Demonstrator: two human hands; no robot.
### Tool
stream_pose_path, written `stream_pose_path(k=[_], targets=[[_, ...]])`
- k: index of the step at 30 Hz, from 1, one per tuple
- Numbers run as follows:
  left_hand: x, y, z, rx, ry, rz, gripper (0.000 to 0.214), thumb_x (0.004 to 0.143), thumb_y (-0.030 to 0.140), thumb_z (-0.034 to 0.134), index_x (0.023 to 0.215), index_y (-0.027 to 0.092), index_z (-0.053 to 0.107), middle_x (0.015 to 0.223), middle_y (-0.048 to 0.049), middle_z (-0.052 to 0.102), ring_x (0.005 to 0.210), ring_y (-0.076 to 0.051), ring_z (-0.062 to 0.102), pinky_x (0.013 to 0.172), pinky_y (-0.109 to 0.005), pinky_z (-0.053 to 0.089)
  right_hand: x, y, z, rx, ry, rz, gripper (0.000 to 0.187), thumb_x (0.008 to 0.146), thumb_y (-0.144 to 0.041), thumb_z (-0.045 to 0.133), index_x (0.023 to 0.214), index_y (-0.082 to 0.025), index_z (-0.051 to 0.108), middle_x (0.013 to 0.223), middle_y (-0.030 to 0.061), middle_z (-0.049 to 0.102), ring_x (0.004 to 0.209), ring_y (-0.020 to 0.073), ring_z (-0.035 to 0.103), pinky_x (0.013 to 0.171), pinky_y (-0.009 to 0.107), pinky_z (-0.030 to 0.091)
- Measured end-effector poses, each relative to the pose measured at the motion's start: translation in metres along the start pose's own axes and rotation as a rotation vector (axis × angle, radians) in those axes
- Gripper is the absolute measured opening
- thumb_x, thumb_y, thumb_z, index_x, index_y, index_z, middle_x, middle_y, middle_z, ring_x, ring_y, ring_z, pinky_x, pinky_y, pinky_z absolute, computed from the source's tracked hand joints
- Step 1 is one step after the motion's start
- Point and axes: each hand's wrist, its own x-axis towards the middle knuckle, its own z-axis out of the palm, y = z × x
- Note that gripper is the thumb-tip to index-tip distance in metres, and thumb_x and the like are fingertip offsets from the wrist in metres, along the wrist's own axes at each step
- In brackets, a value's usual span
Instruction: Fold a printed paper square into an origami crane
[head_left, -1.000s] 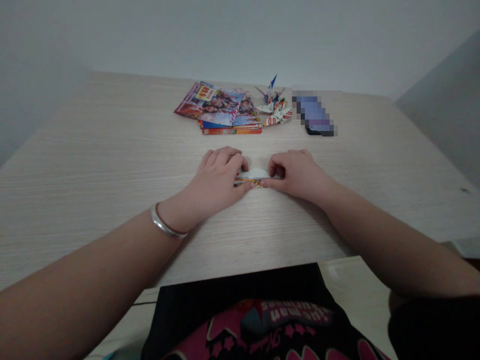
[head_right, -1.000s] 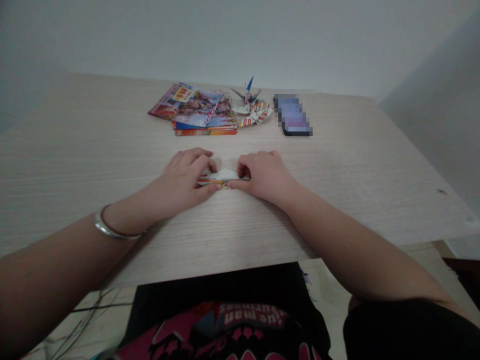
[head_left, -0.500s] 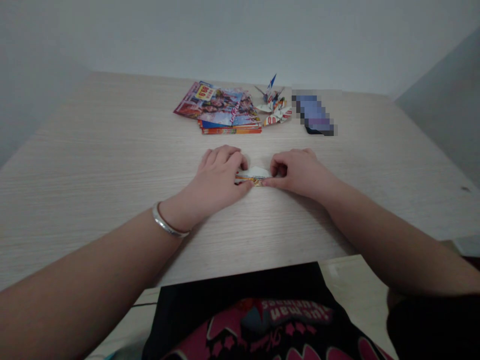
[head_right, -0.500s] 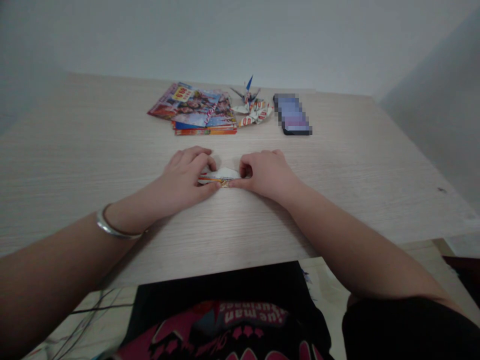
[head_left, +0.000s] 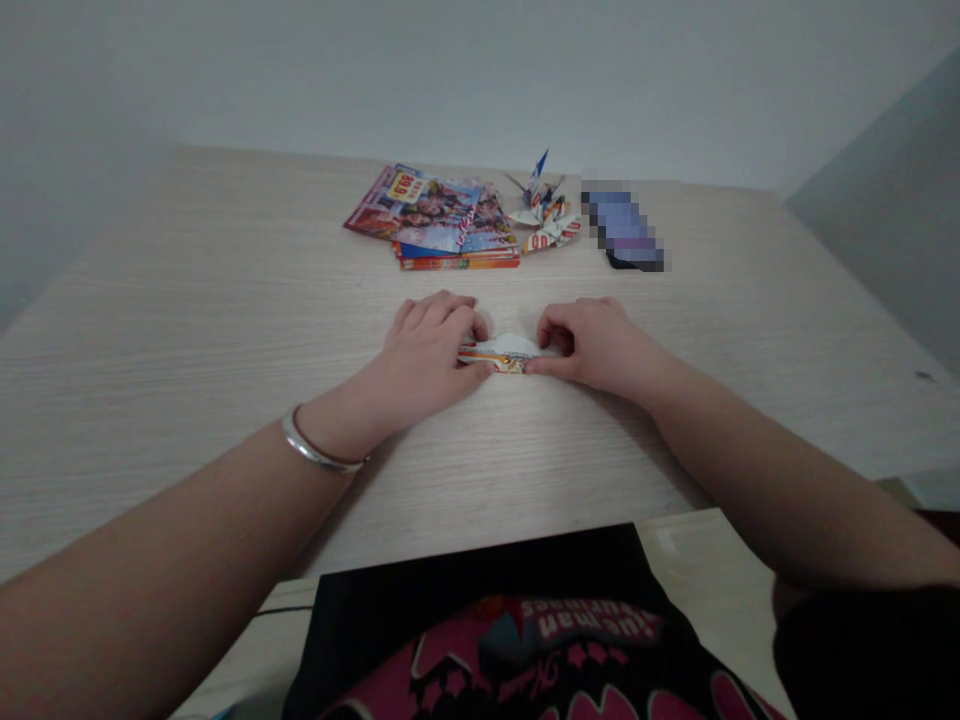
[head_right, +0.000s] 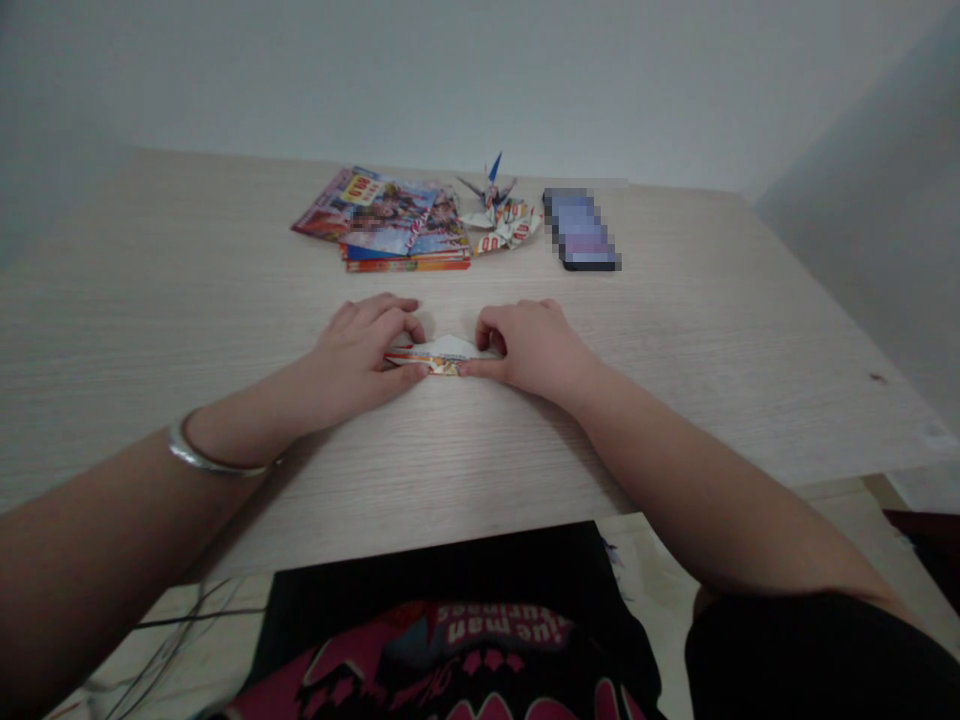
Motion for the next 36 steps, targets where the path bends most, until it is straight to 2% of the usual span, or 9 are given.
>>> stream_pose_path(k=[5, 8, 11, 13, 16, 20, 25, 30, 36], targets=[[-0.001, -0.01, -0.002, -0.001, 0.014, -0.022, 0.03, 0.089, 0.033, 0.054, 0.112, 0.02, 0.067, 0.131, -0.0148, 0.065, 0.136, -0.036, 0.051, 0.116, -0.056, 0.035, 0.003, 0.012, 0.007, 0.235, 0.068, -0.102, 0.018, 0.089, -0.027, 0.069, 0.105, -0.019, 0.072, 0.087, 0.0017, 0.072, 0.073, 0.0153, 0.059, 0.071, 0.03, 0.039], [0.0, -0.014, -0.003, 0.0, 0.106, -0.068, 0.034, 0.087, 0.034, 0.06, 0.117, 0.019, 0.068, 0.132, -0.0149, 0.065, 0.133, -0.035, 0.054, 0.115, -0.054, 0.037, 0.005, 0.015, 0.011, 0.195, 0.115, -0.266, 0.027, 0.088, -0.022, 0.067, 0.115, -0.019, 0.072, 0.101, 0.0055, 0.074, 0.089, 0.0196, 0.063, 0.083, 0.033, 0.044], [0.0, -0.009, -0.007, 0.084, 0.216, -0.067, 0.027, 0.087, 0.032, 0.061, 0.109, 0.018, 0.072, 0.117, -0.0139, 0.069, 0.118, -0.034, 0.06, 0.105, -0.05, 0.046, 0.005, 0.014, 0.014, 0.127, 0.123, -0.417, 0.027, 0.09, -0.021, 0.067, 0.116, -0.02, 0.073, 0.111, 0.0085, 0.075, 0.106, 0.025, 0.064, 0.097, 0.04, 0.044], [0.0, -0.002, -0.01, 0.118, 0.166, 0.009, 0.021, 0.091, 0.026, 0.055, 0.097, 0.019, 0.074, 0.103, -0.0106, 0.071, 0.104, -0.029, 0.064, 0.097, -0.045, 0.049, 0.005, 0.012, 0.017, 0.097, 0.147, -0.459, 0.025, 0.091, -0.024, 0.069, 0.115, -0.02, 0.075, 0.115, 0.0101, 0.074, 0.111, 0.0274, 0.064, 0.101, 0.044, 0.044], [-0.003, 0.006, -0.014, 0.131, 0.073, 0.106, 0.026, 0.096, 0.028, 0.051, 0.101, 0.019, 0.074, 0.101, -0.0091, 0.073, 0.095, -0.025, 0.065, 0.09, -0.04, 0.05, 0.005, 0.011, 0.02, 0.069, 0.202, -0.478, 0.022, 0.09, -0.027, 0.071, 0.111, -0.02, 0.075, 0.12, 0.0108, 0.073, 0.114, 0.0285, 0.064, 0.104, 0.047, 0.045], [-0.005, 0.006, -0.013, 0.234, 0.018, 0.121, 0.031, 0.098, 0.041, 0.056, 0.112, 0.02, 0.073, 0.11, -0.0088, 0.075, 0.103, -0.028, 0.066, 0.097, -0.043, 0.048, 0.007, 0.014, 0.021, 0.071, 0.24, -0.545, 0.021, 0.089, -0.024, 0.069, 0.109, -0.02, 0.074, 0.13, 0.0119, 0.072, 0.123, 0.0292, 0.063, 0.109, 0.049, 0.045], [-0.001, -0.002, -0.012, 0.245, -0.012, 0.207, 0.03, 0.1, 0.029, 0.053, 0.121, 0.021, 0.074, 0.117, -0.0072, 0.077, 0.109, -0.025, 0.067, 0.102, -0.041, 0.047, 0.011, 0.026, 0.019, 0.009, 0.251, -0.597, 0.035, 0.088, -0.012, 0.06, 0.119, -0.019, 0.072, 0.136, 0.0092, 0.071, 0.134, 0.028, 0.059, 0.116, 0.05, 0.042], [0.0, -0.002, -0.012, 0.261, 0.005, 0.227, 0.035, 0.099, 0.02, 0.05, 0.122, 0.024, 0.076, 0.121, -0.0071, 0.077, 0.109, -0.026, 0.068, 0.101, -0.044, 0.047, 0.009, 0.025, 0.016, -0.137, 0.275, -0.642, 0.023, 0.098, -0.025, 0.061, 0.113, -0.021, 0.077, 0.119, 0.0071, 0.078, 0.119, 0.0273, 0.065, 0.105, 0.046, 0.048], [-0.003, 0.0, -0.012, 0.267, 0.103, 0.34, 0.028, 0.101, 0.034, 0.056, 0.109, 0.021, 0.08, 0.107, -0.0089, 0.076, 0.101, -0.027, 0.067, 0.092, -0.043, 0.05, 0.001, 0.01, 0.012, -0.336, 0.278, -0.62, 0.026, 0.102, -0.031, 0.056, 0.1, -0.018, 0.08, 0.1, 0.0105, 0.078, 0.097, 0.0258, 0.066, 0.082, 0.039, 0.049]])
